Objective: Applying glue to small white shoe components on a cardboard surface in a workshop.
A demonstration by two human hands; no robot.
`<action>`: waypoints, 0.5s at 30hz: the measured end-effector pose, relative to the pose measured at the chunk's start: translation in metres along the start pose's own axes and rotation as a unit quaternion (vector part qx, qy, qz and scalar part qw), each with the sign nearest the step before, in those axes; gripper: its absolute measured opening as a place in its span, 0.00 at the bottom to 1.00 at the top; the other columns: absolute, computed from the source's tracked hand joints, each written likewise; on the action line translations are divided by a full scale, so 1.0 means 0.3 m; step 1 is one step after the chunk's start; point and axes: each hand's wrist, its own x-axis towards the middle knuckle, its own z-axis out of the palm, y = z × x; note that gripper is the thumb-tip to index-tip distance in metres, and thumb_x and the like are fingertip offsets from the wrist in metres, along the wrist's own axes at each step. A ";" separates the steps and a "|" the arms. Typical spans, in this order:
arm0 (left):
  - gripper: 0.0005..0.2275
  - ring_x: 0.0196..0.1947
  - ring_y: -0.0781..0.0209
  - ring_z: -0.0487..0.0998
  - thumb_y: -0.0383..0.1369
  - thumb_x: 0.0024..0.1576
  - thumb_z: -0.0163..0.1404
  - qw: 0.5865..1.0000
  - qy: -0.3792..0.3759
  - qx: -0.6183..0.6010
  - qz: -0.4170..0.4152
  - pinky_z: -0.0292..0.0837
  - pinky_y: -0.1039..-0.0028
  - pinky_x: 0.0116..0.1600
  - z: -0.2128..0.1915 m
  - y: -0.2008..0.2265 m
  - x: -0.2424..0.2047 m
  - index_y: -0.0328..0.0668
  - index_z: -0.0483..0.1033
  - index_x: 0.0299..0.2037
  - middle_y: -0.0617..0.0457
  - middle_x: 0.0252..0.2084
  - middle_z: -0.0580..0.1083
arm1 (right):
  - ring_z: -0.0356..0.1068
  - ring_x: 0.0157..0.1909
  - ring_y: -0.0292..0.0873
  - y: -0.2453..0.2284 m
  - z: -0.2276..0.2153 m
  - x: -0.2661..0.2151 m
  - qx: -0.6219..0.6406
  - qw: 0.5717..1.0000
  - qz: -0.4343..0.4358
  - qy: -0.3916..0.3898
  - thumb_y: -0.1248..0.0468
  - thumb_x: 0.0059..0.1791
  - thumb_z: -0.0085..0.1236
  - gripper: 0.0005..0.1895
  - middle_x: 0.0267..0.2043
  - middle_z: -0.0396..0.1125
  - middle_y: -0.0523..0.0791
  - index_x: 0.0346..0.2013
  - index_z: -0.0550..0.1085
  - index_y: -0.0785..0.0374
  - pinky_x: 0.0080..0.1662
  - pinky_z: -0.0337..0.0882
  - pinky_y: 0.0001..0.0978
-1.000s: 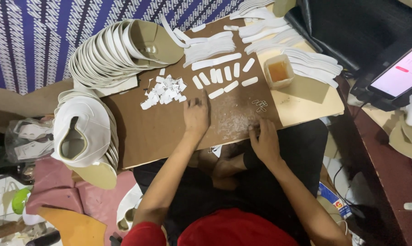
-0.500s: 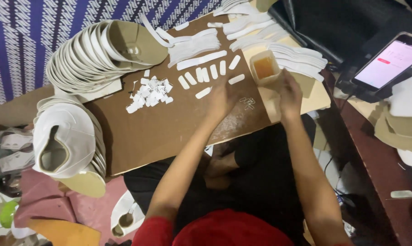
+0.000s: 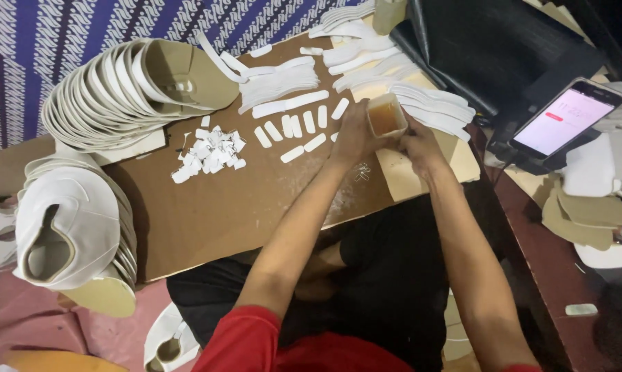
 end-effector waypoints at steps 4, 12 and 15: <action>0.46 0.56 0.43 0.75 0.53 0.30 0.72 1.000 -0.009 0.002 -0.005 0.67 0.62 0.68 -0.033 0.011 0.003 0.38 0.67 0.58 0.41 0.49 0.73 | 0.69 0.40 0.46 0.203 -0.057 0.118 -0.127 0.987 -0.085 0.057 0.77 0.35 0.50 0.41 0.34 0.66 0.48 0.63 0.75 0.52 0.39 0.67 0.35; 0.46 0.62 0.45 0.72 0.49 0.35 0.71 0.997 -0.062 0.024 -0.046 0.67 0.62 0.70 -0.004 -0.020 0.014 0.41 0.61 0.63 0.43 0.54 0.70 | 0.70 0.53 0.42 0.244 -0.170 0.009 -0.558 0.750 -0.341 0.098 0.56 0.48 0.51 0.14 0.43 0.71 0.40 0.37 0.82 0.55 0.58 0.61 0.36; 0.44 0.61 0.40 0.73 0.45 0.39 0.72 0.998 -0.054 0.031 -0.026 0.68 0.59 0.70 0.021 -0.020 0.017 0.34 0.61 0.63 0.38 0.55 0.70 | 0.68 0.53 0.46 0.129 -0.103 -0.105 -0.596 0.732 -0.310 0.117 0.56 0.47 0.48 0.17 0.44 0.71 0.42 0.40 0.83 0.54 0.53 0.59 0.41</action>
